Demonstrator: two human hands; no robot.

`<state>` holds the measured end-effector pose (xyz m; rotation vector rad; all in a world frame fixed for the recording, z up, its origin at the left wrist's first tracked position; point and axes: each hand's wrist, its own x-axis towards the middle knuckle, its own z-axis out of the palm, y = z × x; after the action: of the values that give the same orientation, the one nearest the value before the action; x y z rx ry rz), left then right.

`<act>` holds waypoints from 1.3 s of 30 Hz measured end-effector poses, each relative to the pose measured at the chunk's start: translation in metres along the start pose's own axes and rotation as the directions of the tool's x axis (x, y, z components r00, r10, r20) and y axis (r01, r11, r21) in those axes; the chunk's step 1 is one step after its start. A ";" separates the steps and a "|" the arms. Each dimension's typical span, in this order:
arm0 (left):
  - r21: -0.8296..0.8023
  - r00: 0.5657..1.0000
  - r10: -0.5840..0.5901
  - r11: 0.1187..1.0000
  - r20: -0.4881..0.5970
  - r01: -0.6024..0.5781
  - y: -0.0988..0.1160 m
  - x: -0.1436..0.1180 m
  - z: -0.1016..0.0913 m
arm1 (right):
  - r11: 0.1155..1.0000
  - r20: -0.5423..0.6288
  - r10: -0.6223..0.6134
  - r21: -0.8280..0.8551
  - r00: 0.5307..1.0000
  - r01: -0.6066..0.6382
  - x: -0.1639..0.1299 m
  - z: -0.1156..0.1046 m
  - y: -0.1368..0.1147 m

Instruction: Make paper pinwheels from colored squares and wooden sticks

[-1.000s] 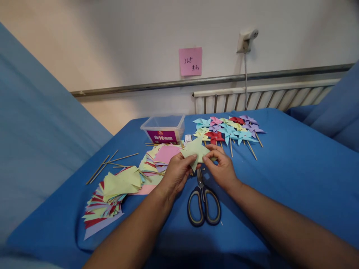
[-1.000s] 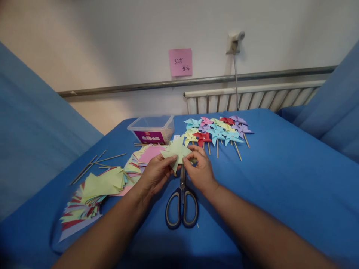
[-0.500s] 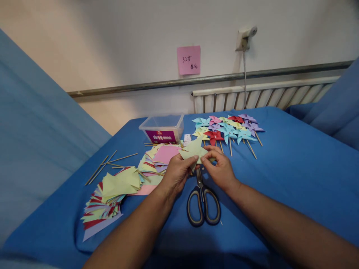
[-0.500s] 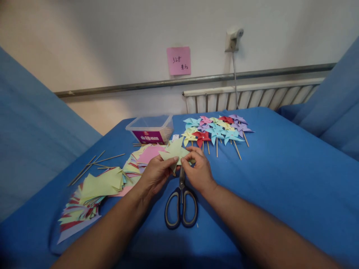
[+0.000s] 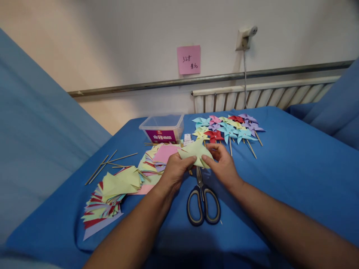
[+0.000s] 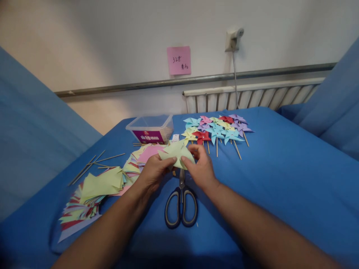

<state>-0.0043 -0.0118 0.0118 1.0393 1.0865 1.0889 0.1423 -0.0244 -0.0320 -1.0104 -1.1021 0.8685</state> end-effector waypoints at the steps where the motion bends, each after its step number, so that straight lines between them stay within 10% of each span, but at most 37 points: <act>1: 0.042 1.000 0.009 0.999 0.017 -0.010 0.002 0.000 -0.001 | 0.997 -0.003 0.045 0.064 0.999 -0.045 0.004 -0.002 -0.001; 8: 0.304 0.979 -0.035 0.952 0.202 -0.029 0.012 -0.004 -0.006 | 0.963 0.267 0.241 0.052 0.933 -0.264 0.017 -0.019 -0.017; 16: 0.447 0.943 -0.083 0.891 0.321 -0.074 0.008 -0.001 -0.013 | 0.978 0.402 0.207 -0.096 0.892 -0.184 0.009 -0.016 -0.019; 25: 0.119 1.000 0.013 0.993 0.010 -0.014 -0.001 0.006 -0.007 | 0.948 -0.021 0.282 0.160 0.959 -0.275 0.001 0.004 0.000; 30: -0.168 0.976 -0.184 0.965 0.112 0.202 -0.007 0.003 0.002 | 0.934 -0.142 0.273 0.276 0.952 -0.226 -0.004 0.012 0.009; 39: -0.229 0.978 -0.175 0.953 0.111 0.197 -0.012 -0.001 0.007 | 0.944 -0.113 0.251 0.249 0.961 -0.217 -0.008 0.015 0.006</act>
<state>0.0044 -0.0148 0.0014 0.7705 0.9351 0.9832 0.1250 -0.0273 -0.0378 -1.0010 -0.7455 1.0739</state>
